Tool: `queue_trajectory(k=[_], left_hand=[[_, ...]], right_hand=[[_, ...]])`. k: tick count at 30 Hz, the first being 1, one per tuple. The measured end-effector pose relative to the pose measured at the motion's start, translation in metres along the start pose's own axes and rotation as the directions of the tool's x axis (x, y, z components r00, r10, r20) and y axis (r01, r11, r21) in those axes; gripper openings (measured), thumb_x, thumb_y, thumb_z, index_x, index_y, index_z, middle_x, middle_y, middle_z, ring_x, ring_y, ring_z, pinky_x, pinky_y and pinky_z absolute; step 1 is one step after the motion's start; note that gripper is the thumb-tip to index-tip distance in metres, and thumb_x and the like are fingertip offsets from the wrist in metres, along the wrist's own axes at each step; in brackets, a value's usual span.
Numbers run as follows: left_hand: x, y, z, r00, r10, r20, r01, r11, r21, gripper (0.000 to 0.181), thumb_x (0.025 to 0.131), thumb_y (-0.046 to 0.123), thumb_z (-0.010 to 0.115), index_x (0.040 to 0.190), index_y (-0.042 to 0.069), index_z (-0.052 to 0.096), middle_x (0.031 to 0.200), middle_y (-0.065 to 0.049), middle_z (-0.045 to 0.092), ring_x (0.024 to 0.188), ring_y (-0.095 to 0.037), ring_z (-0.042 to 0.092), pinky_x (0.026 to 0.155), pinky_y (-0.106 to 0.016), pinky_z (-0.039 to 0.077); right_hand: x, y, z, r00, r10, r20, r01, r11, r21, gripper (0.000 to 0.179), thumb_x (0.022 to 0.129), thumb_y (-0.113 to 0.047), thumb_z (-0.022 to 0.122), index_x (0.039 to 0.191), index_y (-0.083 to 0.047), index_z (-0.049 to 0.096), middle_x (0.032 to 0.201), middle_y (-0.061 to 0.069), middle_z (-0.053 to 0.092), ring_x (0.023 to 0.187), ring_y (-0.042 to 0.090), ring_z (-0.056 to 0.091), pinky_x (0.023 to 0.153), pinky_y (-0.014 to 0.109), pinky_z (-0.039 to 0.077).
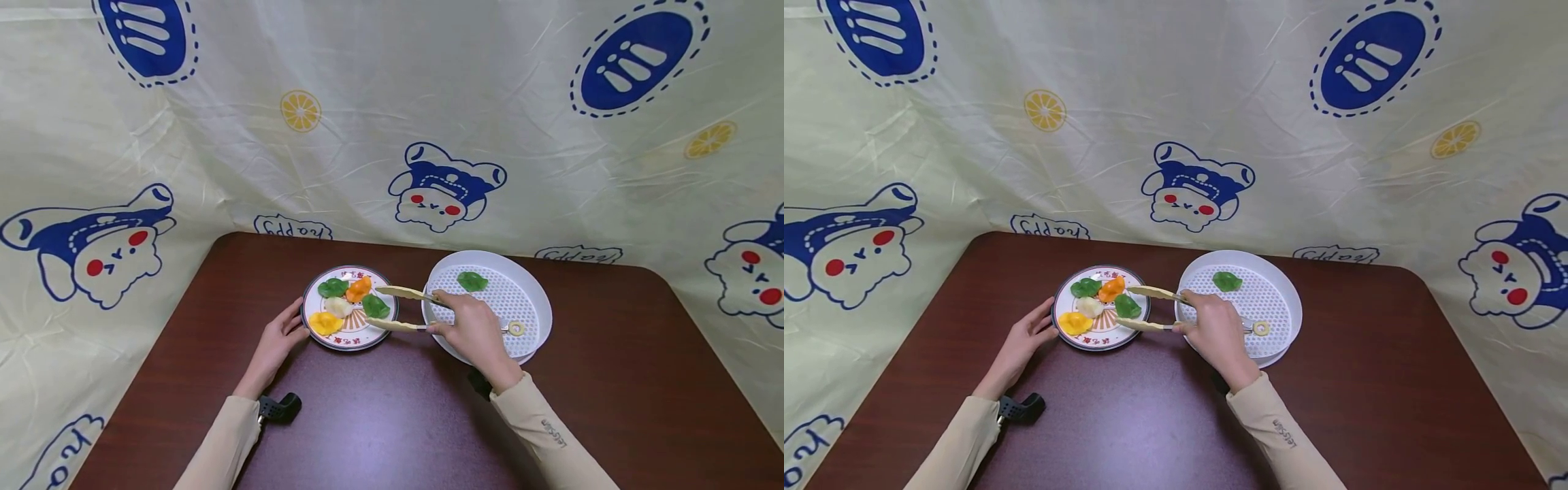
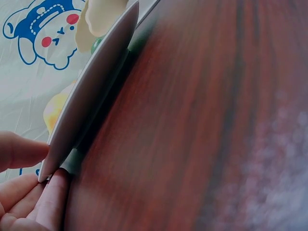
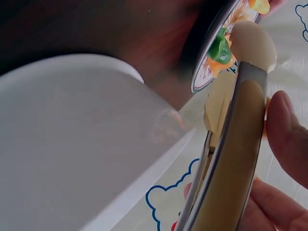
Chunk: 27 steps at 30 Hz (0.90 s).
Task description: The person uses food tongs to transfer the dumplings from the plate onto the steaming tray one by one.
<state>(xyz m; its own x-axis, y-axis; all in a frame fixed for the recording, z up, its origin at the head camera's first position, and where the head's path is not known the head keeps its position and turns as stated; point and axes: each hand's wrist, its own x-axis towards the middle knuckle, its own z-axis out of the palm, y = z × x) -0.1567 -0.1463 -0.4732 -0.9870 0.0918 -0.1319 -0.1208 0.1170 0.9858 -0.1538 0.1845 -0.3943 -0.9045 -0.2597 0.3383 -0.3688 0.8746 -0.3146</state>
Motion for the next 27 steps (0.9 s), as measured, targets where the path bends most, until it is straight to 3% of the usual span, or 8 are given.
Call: queue_trajectory(k=[6,10,14,18,24,27], left_hand=[[0.0,-0.001,-0.001,1.0,-0.005,0.002,0.005,1.0,0.001,0.065,0.093,0.001,0.055,0.151,0.003,0.026,0.154,-0.014,0.026,0.135,-0.029,0.034,0.103,-0.033,0.035],[-0.002,-0.001,0.0,0.999,0.034,-0.003,-0.034,0.999,-0.002,0.066,0.091,0.003,0.056,0.15,0.002,0.026,0.153,-0.016,0.027,0.134,-0.033,0.034,0.104,-0.041,0.034],[-0.002,-0.002,0.0,0.997,0.075,-0.013,-0.075,0.997,0.01,0.066,0.09,0.005,0.057,0.149,0.0,0.028,0.151,-0.02,0.029,0.131,-0.034,0.037,0.102,-0.038,0.038],[-0.002,-0.002,0.0,0.999,0.046,-0.004,-0.046,0.999,0.005,0.066,0.091,0.003,0.055,0.15,0.001,0.026,0.153,-0.018,0.027,0.133,-0.034,0.035,0.102,-0.035,0.037],[-0.001,0.0,0.0,1.0,0.008,0.004,-0.008,1.0,-0.01,0.065,0.092,0.0,0.055,0.15,0.001,0.026,0.153,-0.015,0.027,0.134,-0.031,0.034,0.092,-0.016,0.038],[-0.001,0.0,0.0,1.0,0.005,0.002,-0.005,1.0,-0.012,0.065,0.091,-0.001,0.055,0.15,0.002,0.026,0.153,-0.014,0.028,0.134,-0.03,0.035,0.092,-0.016,0.038]], right_hand=[[0.001,-0.005,0.007,1.0,-0.024,-0.019,0.023,1.0,-0.015,0.057,0.063,-0.024,0.088,0.114,-0.007,0.069,0.097,0.012,0.071,0.082,0.034,0.065,0.065,0.049,0.048],[0.003,-0.009,0.01,0.999,-0.042,-0.028,0.041,0.998,-0.039,0.052,0.063,-0.025,0.088,0.11,-0.009,0.07,0.092,0.01,0.071,0.079,0.033,0.064,0.063,0.048,0.047],[0.005,-0.012,0.012,0.998,-0.057,-0.034,0.055,0.997,-0.06,0.051,0.064,-0.025,0.087,0.109,-0.007,0.071,0.092,0.01,0.071,0.078,0.032,0.064,0.064,0.047,0.048],[0.005,-0.013,0.015,0.997,-0.066,-0.041,0.063,0.996,-0.068,0.051,0.065,-0.024,0.087,0.11,-0.006,0.071,0.093,0.011,0.071,0.079,0.031,0.064,0.064,0.046,0.048],[0.004,-0.013,0.018,0.997,-0.055,-0.046,0.053,0.997,-0.056,0.043,0.068,-0.023,0.085,0.107,-0.008,0.072,0.088,0.009,0.071,0.077,0.031,0.064,0.062,0.046,0.048],[0.004,-0.013,0.018,0.997,-0.058,-0.051,0.055,0.997,-0.054,0.041,0.07,-0.023,0.084,0.107,-0.009,0.072,0.088,0.009,0.071,0.077,0.031,0.064,0.062,0.046,0.047]])
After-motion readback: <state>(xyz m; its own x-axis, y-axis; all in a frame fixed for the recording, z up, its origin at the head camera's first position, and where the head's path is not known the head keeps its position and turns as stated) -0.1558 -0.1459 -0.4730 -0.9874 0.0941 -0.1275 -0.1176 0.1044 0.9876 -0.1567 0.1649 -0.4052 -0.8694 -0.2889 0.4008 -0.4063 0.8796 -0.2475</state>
